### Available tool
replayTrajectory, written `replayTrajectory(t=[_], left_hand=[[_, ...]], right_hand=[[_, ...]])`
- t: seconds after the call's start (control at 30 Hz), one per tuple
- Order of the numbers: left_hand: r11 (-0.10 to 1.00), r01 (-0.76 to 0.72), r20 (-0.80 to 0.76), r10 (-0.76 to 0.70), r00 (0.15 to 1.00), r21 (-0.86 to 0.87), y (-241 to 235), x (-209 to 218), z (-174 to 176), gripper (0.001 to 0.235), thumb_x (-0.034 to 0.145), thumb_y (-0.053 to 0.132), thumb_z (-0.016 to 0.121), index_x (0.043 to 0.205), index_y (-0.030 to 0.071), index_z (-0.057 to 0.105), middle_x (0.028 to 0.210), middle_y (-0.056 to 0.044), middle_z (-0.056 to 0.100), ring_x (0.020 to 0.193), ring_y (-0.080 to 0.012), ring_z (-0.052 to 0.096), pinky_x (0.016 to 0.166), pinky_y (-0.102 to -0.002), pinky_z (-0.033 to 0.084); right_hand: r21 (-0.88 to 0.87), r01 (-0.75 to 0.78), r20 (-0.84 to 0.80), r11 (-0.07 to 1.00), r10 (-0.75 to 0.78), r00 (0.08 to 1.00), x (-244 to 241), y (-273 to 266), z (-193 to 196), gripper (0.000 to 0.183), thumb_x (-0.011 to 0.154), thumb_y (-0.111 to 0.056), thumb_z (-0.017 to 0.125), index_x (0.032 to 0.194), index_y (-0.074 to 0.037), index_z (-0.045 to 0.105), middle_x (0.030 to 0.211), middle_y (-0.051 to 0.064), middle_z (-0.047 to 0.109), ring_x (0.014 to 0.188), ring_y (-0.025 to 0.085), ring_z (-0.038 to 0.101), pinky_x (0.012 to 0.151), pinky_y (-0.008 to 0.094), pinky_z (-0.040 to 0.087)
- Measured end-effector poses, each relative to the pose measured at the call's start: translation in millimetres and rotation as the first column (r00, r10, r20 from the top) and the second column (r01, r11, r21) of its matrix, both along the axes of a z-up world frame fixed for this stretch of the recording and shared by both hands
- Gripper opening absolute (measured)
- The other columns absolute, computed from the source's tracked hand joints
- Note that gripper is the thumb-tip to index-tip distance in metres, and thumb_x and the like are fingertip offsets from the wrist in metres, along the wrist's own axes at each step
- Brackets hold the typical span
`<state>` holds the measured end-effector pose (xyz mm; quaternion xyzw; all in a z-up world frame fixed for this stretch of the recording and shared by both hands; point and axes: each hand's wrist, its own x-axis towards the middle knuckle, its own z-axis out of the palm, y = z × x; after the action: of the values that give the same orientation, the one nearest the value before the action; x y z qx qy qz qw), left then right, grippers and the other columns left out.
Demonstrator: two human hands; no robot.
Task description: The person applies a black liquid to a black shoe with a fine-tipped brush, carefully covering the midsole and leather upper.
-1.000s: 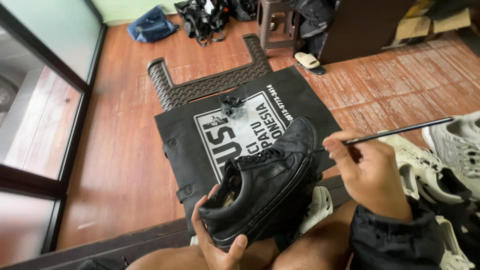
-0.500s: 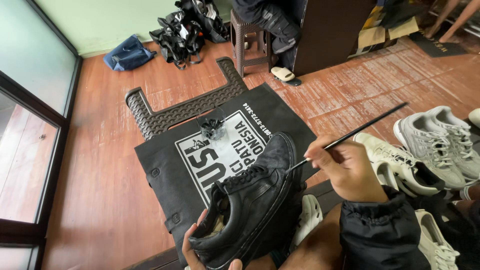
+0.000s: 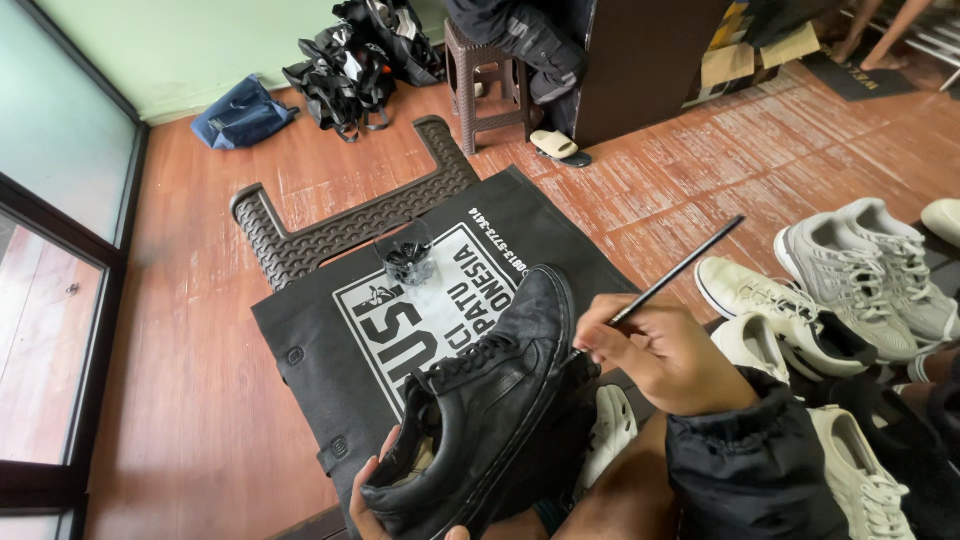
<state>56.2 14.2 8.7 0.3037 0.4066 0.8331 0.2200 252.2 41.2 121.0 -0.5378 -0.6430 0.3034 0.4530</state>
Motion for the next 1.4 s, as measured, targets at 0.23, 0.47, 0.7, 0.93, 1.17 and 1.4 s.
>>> replayTrajectory(t=[0.23,0.47,0.7,0.93,1.17,1.4], left_hand=[[0.995,0.059,-0.101,-0.051,0.994,0.079,8.1,-7.1,-25.3,0.099,0.064,0.066,0.069,0.128,-0.002,0.038,0.114,-0.036,0.058,0.099,-0.0405,0.066,0.085,-0.042,0.059],[0.998,0.050,-0.120,-0.044,0.992,0.048,4.6,-11.9,-28.0,0.099,0.062,0.064,0.070,0.129,-0.001,0.037,0.117,-0.036,0.057,0.099,-0.0388,0.066,0.085,-0.040,0.058],[0.994,0.036,-0.038,-0.032,0.999,0.099,1.1,-4.2,-15.5,0.090,0.064,0.052,0.065,0.129,-0.003,0.035,0.117,-0.040,0.055,0.110,-0.0441,0.062,0.091,-0.044,0.056],[0.959,0.281,0.057,-0.283,0.957,0.040,-15.4,-23.3,-9.6,0.097,0.059,0.044,0.077,0.134,0.001,0.035,0.135,-0.036,0.049,0.118,-0.0386,0.058,0.101,-0.040,0.047],[0.805,0.568,-0.044,-0.570,0.820,0.173,-13.4,-47.1,-20.5,0.097,0.070,0.032,0.086,0.139,-0.002,0.026,0.146,-0.036,0.035,0.129,-0.0422,0.049,0.110,-0.048,0.039],[0.796,0.596,-0.054,-0.594,0.803,0.106,-16.8,-53.4,-14.3,0.093,0.073,0.034,0.085,0.138,0.000,0.029,0.147,-0.031,0.036,0.127,-0.0373,0.053,0.107,-0.042,0.043]], right_hand=[[0.458,0.116,0.163,0.881,-0.211,0.964,2.9,18.0,-3.9,0.023,0.097,-0.018,0.057,0.081,-0.007,0.069,0.056,0.005,0.057,0.043,0.012,0.045,0.045,0.024,0.039],[0.160,-0.352,0.115,0.922,0.337,0.934,-33.4,-10.0,16.4,0.022,0.095,-0.025,0.056,0.082,-0.009,0.064,0.076,0.000,0.065,0.067,0.013,0.062,0.064,0.025,0.049],[0.402,-0.028,0.330,0.915,-0.117,0.937,-28.1,4.6,1.2,0.031,0.097,-0.029,0.048,0.086,-0.004,0.063,0.079,0.005,0.066,0.069,0.018,0.065,0.066,0.030,0.050],[0.412,-0.376,0.240,0.830,0.299,0.924,-80.1,-28.2,8.9,0.016,0.098,-0.019,0.052,0.089,-0.008,0.058,0.080,0.003,0.062,0.064,0.018,0.061,0.057,0.027,0.048],[0.375,-0.228,0.230,0.899,0.148,0.962,-69.4,-21.1,6.3,0.021,0.094,-0.022,0.051,0.088,-0.009,0.066,0.085,0.002,0.070,0.073,0.015,0.068,0.066,0.025,0.052],[0.471,-0.272,0.235,0.839,0.178,0.956,-92.8,-33.0,-6.6,0.015,0.092,-0.019,0.054,0.088,-0.013,0.066,0.082,0.001,0.069,0.066,0.012,0.067,0.062,0.022,0.052]])
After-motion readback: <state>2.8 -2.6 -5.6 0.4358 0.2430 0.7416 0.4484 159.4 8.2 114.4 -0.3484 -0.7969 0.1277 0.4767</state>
